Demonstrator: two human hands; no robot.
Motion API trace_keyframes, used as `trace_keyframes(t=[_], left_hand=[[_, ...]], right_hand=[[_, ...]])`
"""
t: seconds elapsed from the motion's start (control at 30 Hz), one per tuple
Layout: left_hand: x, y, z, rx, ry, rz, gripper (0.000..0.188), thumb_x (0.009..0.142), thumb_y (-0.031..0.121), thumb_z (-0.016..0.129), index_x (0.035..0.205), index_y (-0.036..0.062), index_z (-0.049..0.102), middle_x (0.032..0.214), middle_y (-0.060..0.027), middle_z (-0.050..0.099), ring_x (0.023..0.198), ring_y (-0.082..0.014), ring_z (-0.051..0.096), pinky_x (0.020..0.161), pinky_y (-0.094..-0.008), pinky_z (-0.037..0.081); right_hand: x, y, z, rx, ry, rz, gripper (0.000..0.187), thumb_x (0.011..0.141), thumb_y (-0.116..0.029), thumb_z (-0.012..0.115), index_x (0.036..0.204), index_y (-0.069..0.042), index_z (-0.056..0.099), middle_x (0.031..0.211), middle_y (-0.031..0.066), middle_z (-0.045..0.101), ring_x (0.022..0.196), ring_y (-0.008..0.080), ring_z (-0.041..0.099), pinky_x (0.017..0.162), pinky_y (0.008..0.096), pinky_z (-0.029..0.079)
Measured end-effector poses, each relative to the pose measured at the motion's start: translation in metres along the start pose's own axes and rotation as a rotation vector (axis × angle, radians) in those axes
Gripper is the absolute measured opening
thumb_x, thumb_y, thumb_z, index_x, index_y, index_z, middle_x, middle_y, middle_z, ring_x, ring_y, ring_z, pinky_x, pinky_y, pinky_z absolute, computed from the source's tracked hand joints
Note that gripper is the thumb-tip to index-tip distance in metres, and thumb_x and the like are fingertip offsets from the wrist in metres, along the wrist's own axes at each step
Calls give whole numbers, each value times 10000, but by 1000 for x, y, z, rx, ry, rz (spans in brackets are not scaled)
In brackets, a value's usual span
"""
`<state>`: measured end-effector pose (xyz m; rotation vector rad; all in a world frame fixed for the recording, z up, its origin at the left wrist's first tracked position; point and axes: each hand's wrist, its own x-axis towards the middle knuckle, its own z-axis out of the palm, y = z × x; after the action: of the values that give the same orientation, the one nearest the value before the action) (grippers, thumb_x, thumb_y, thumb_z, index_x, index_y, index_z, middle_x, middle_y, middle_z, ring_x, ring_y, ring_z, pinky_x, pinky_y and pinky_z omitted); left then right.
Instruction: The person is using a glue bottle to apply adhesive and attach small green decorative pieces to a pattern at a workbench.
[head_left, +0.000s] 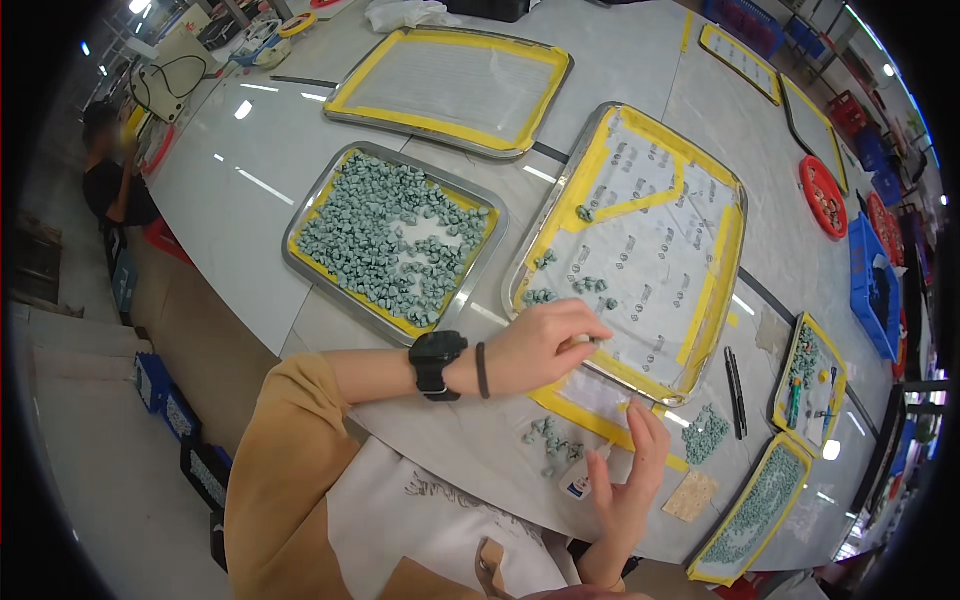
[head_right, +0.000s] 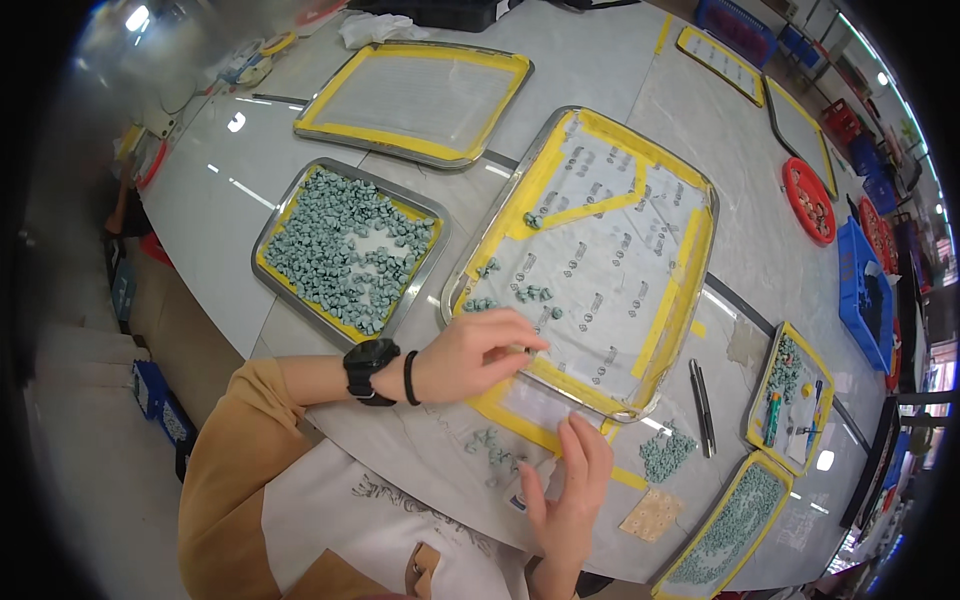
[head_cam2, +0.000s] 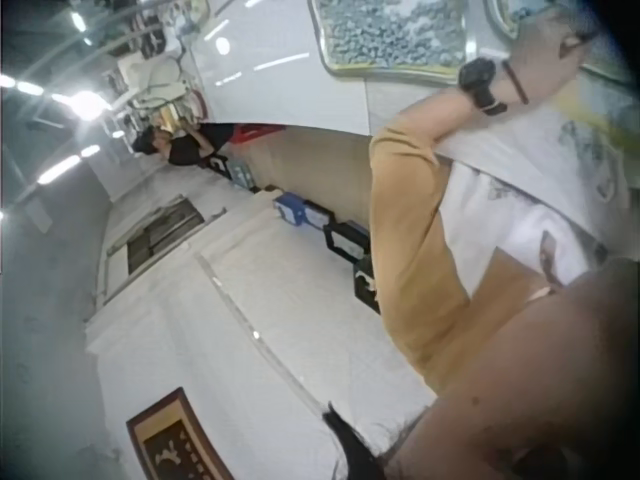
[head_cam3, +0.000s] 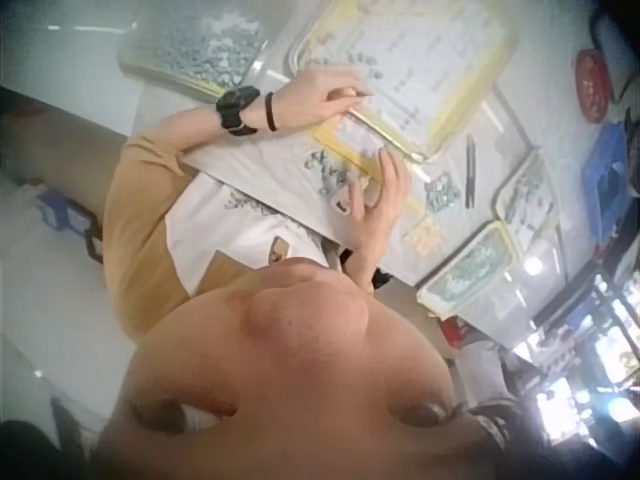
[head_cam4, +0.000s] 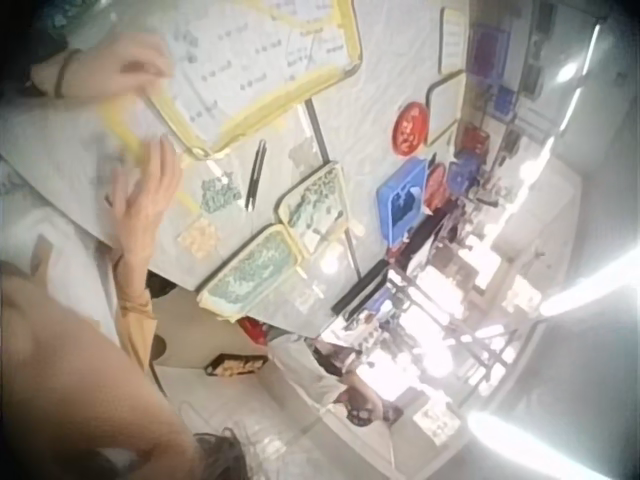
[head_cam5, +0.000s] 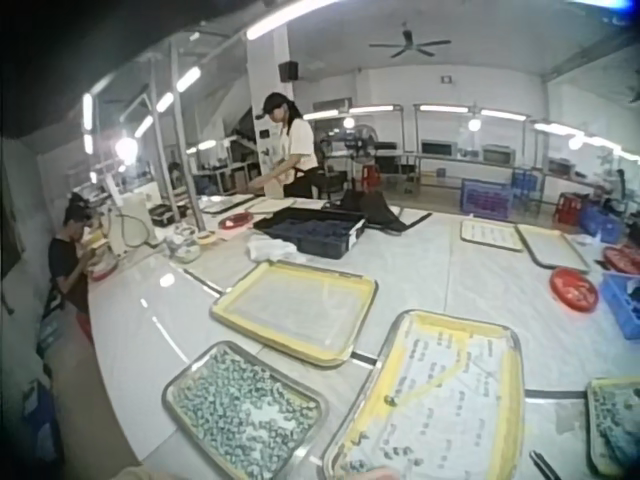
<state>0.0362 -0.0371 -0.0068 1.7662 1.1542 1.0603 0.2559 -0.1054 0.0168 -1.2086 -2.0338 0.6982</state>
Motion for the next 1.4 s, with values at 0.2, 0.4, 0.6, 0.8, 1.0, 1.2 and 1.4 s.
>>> trace_keyframes(t=[0.2,0.4,0.6,0.8,1.0,1.2,1.4], left_hand=[[-25,39,-9,406,-87,261,302,756,71,652,1049,30,596,1071,-117,541,829,-263,601,685,-346,498],[-62,35,-6,494,-498,-2,428,734,100,670,1129,39,518,1010,-116,495,809,-263,587,702,-351,497],[-67,16,2,385,-470,93,281,762,76,622,1021,34,520,916,-101,473,776,-262,572,634,-338,494],[-68,16,5,387,-374,136,208,743,55,601,936,34,528,873,-83,485,756,-251,565,616,-331,488],[-68,10,9,396,-335,236,195,701,49,598,880,36,523,843,-78,496,750,-232,554,611,-324,482],[-69,10,9,425,-348,226,187,737,52,580,917,31,531,858,-81,500,776,-229,557,623,-319,488],[-65,7,4,325,-369,190,173,788,55,569,952,23,530,881,-82,496,829,-234,555,657,-324,494]], right_hand=[[-32,-3,-35,-130,-147,209,726,598,-178,810,1259,-66,530,980,120,514,925,300,497,829,409,401],[-34,8,-20,-407,-482,177,877,543,-370,815,1305,-71,501,864,82,451,801,263,443,724,374,378],[-20,-1,-19,-332,-450,141,773,551,-279,799,1256,-102,537,862,68,481,816,259,474,710,364,369],[-22,9,-18,-269,-485,65,645,563,-235,782,1155,-94,568,881,88,503,796,268,496,708,360,386],[-29,13,-26,37,-387,173,653,542,-159,805,1120,-50,521,911,112,512,826,269,501,721,349,414],[-40,19,-9,190,-44,55,593,607,-163,830,1068,-74,468,817,120,502,702,229,492,611,313,381],[-36,18,7,354,83,117,551,744,-353,766,1067,-74,417,830,96,505,726,167,470,694,296,373]])
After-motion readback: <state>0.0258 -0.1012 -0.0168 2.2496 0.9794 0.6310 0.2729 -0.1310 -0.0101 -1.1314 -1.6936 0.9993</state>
